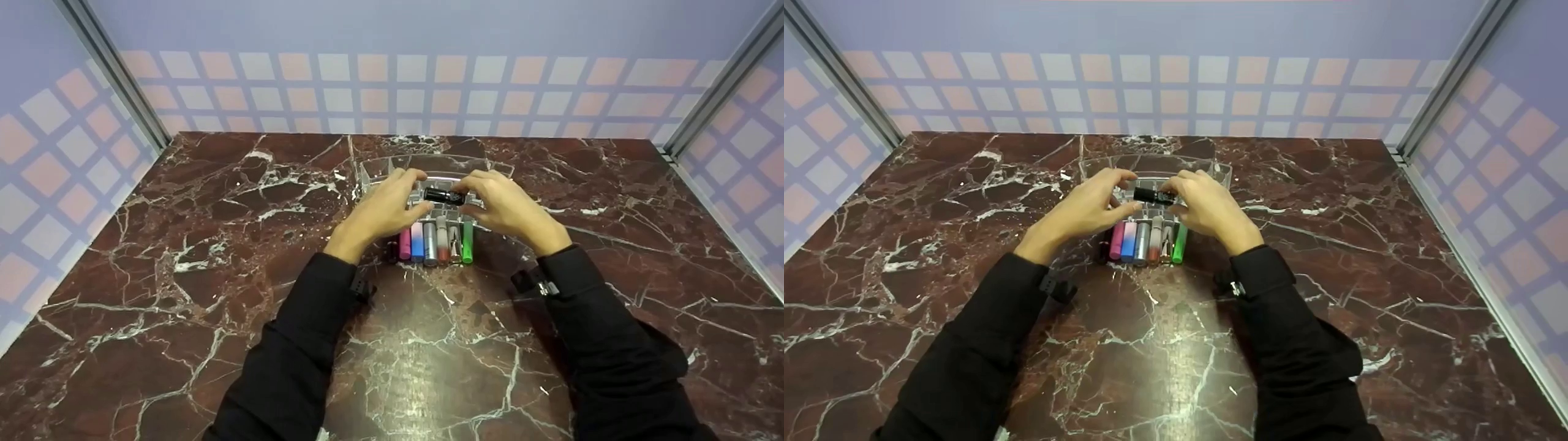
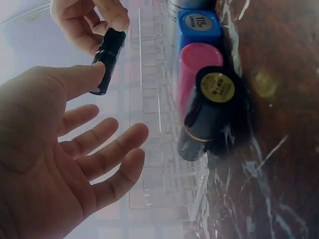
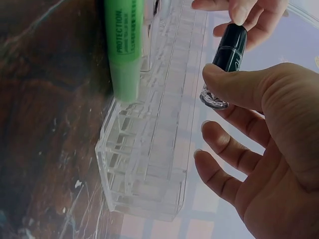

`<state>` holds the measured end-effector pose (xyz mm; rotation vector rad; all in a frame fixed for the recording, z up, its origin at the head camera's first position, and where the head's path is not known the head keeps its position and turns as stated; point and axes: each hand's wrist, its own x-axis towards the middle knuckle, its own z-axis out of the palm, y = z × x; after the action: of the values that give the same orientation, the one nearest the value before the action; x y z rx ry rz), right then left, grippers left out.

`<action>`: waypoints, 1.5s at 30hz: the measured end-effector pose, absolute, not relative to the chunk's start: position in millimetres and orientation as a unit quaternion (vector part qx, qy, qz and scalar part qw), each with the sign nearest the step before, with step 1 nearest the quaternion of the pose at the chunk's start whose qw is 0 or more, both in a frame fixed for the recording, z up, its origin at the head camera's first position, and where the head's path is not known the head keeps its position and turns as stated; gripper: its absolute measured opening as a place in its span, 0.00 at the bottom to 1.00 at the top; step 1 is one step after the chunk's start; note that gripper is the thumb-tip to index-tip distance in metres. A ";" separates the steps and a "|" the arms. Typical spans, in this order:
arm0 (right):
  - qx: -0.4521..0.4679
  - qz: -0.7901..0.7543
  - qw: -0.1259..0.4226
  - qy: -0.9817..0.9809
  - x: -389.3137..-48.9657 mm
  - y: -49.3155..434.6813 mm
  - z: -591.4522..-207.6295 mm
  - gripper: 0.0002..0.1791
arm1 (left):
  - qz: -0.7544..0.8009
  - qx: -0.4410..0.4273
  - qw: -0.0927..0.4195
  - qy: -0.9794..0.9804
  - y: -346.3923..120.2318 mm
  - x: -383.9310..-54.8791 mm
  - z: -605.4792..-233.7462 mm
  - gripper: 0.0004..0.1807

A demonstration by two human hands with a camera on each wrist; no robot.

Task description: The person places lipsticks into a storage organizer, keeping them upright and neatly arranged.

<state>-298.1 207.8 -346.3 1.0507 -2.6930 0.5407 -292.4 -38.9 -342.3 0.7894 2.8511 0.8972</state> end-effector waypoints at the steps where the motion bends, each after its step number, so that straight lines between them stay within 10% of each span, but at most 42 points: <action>1: 0.357 0.184 0.098 -0.911 -297.8 207.2 -346.4 0.20 | 0.288 0.257 0.027 0.922 -38.6 -291.9 -342.8 0.31; 45: 0.302 0.186 0.098 -0.930 -296.5 207.1 -348.0 0.18 | 0.264 0.238 0.014 0.935 -36.5 -291.2 -345.1 0.20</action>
<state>-296.5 207.1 -348.0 0.8938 -2.7516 0.5491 -291.2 -36.5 -345.1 0.7417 2.9099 0.8222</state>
